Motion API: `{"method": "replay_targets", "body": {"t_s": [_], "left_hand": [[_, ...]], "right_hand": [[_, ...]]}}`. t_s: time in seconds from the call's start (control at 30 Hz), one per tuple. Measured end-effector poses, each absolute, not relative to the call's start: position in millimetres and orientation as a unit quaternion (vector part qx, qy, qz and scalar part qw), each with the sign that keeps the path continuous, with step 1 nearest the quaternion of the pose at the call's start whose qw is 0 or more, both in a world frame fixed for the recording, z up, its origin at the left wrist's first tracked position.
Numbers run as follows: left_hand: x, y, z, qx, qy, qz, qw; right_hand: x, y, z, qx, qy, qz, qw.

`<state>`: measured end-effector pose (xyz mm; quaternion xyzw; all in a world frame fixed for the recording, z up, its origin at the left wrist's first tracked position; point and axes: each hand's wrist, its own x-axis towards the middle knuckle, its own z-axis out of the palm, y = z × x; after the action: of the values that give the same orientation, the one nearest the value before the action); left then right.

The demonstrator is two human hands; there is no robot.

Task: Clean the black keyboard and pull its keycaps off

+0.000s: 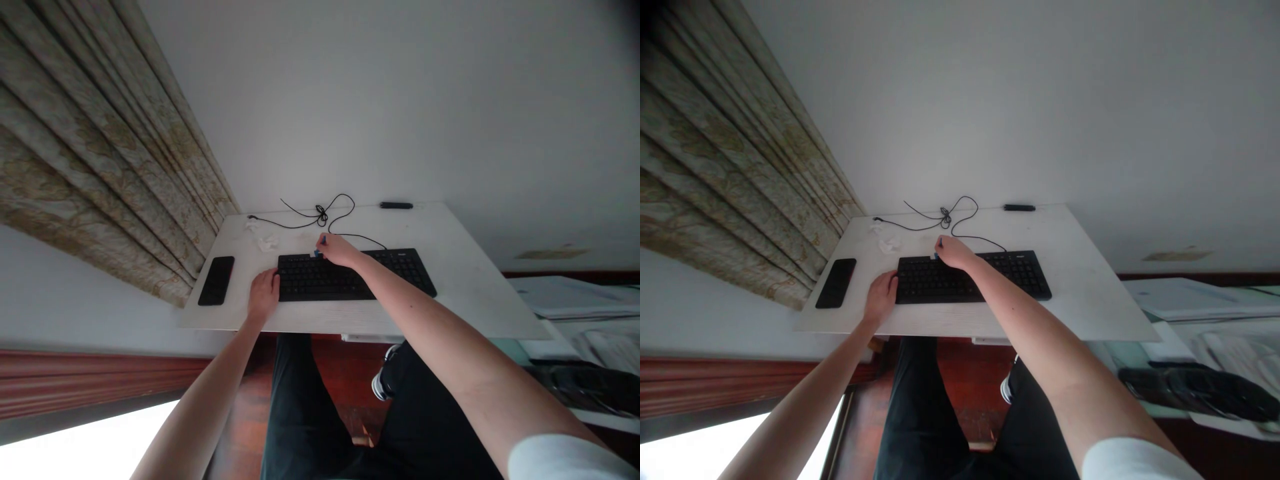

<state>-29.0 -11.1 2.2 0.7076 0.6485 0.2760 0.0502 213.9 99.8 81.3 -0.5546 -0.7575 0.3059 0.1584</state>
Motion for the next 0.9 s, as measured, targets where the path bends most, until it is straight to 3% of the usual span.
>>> {"method": "replay_targets", "body": {"t_s": [0.27,0.9], "left_hand": [[-30.6,-10.7,-0.4,0.710,0.644,0.280,0.053],[-31.3,-10.8,-0.3,0.709,0.644,0.283,0.048]], "right_hand": [[243.3,95.5,87.6,-0.572,-0.769,0.262,0.115],[345.6,88.1,86.2,-0.627,-0.735,0.226,0.122]]}}
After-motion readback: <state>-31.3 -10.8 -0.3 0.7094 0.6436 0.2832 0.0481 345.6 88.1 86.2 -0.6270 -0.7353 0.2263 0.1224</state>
